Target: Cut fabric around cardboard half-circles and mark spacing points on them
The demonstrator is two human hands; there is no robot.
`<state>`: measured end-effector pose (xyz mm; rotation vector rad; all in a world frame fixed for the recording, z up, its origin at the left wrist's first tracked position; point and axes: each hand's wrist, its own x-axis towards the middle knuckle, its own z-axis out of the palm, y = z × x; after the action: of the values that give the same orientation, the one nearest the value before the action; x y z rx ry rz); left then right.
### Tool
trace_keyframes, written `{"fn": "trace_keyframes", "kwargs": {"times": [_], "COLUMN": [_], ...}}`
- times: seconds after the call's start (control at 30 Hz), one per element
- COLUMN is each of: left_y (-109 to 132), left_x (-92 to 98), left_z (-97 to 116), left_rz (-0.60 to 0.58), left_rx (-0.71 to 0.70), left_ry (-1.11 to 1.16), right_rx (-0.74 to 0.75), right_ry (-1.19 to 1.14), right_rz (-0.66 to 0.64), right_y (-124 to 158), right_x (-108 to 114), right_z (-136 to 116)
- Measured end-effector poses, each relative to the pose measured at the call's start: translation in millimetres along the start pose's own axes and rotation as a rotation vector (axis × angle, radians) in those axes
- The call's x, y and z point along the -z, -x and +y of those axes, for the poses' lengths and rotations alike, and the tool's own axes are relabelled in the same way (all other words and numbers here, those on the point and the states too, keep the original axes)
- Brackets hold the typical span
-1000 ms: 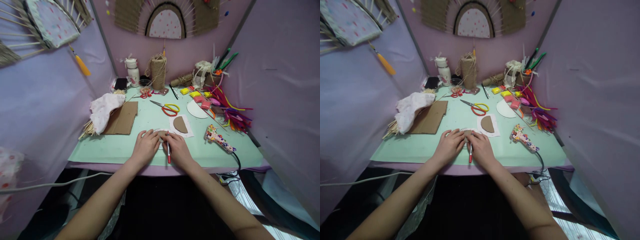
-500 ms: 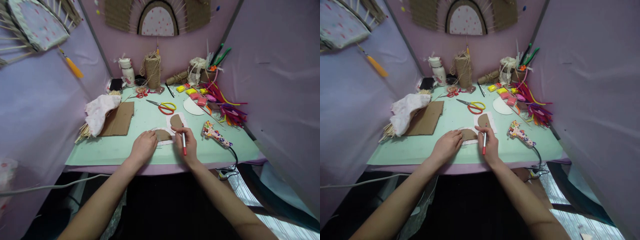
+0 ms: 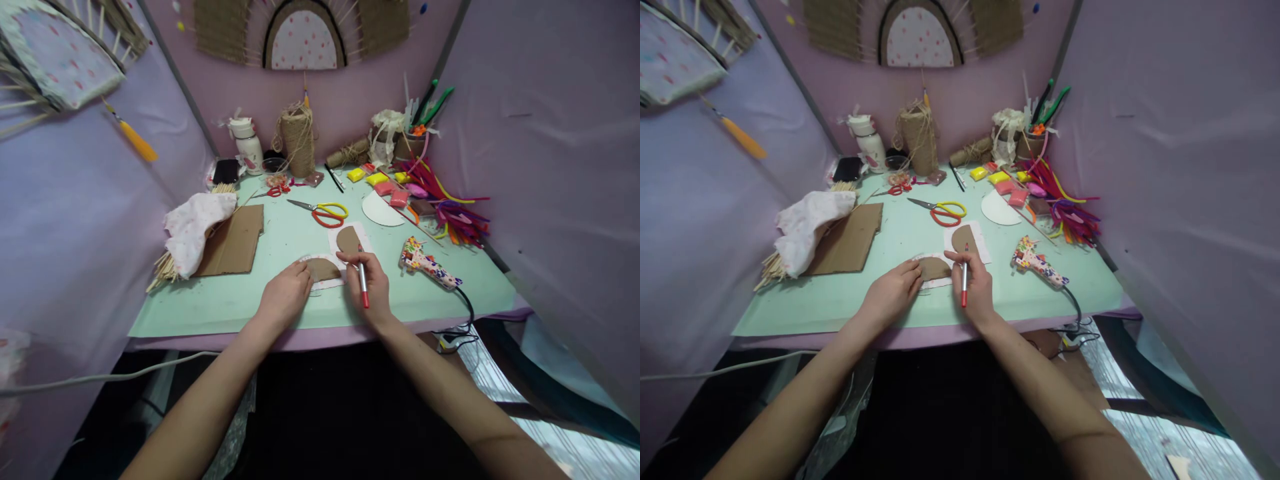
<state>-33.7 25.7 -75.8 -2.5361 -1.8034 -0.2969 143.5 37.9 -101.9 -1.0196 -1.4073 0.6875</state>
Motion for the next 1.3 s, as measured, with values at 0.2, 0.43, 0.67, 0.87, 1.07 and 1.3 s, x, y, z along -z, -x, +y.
{"fn": "trace_keyframes", "kwargs": {"times": [0.2,0.43,0.67,0.87,1.07,1.3], "left_y": [-0.5,-4.5,-5.2,-2.9,-3.4,-3.1], "left_x": [-0.5,-1.2,6.2,1.0,-0.4,-1.3], "left_z": [-0.5,-1.7,0.6,-3.9,-8.2,-12.9], "left_rz": [0.008,0.042,-0.052,-0.011,-0.028,-0.014], "left_rx": [-0.019,-0.095,-0.063,-0.069,-0.063,-0.076], "left_ry": [0.05,0.027,0.002,0.102,0.158,0.172], "right_rx": [-0.006,-0.013,-0.007,-0.059,0.057,0.092], "right_ry": [0.077,0.071,0.104,0.053,0.127,0.131], "right_rz": [-0.046,-0.124,-0.144,-0.21,-0.251,-0.282], "right_y": [-0.3,-1.9,-2.7,-4.8,-12.5,-11.2], "right_x": [0.5,0.2,0.3,-1.0,1.4,0.2], "right_z": [1.8,5.6,5.7,2.8,-2.2,3.1]}}
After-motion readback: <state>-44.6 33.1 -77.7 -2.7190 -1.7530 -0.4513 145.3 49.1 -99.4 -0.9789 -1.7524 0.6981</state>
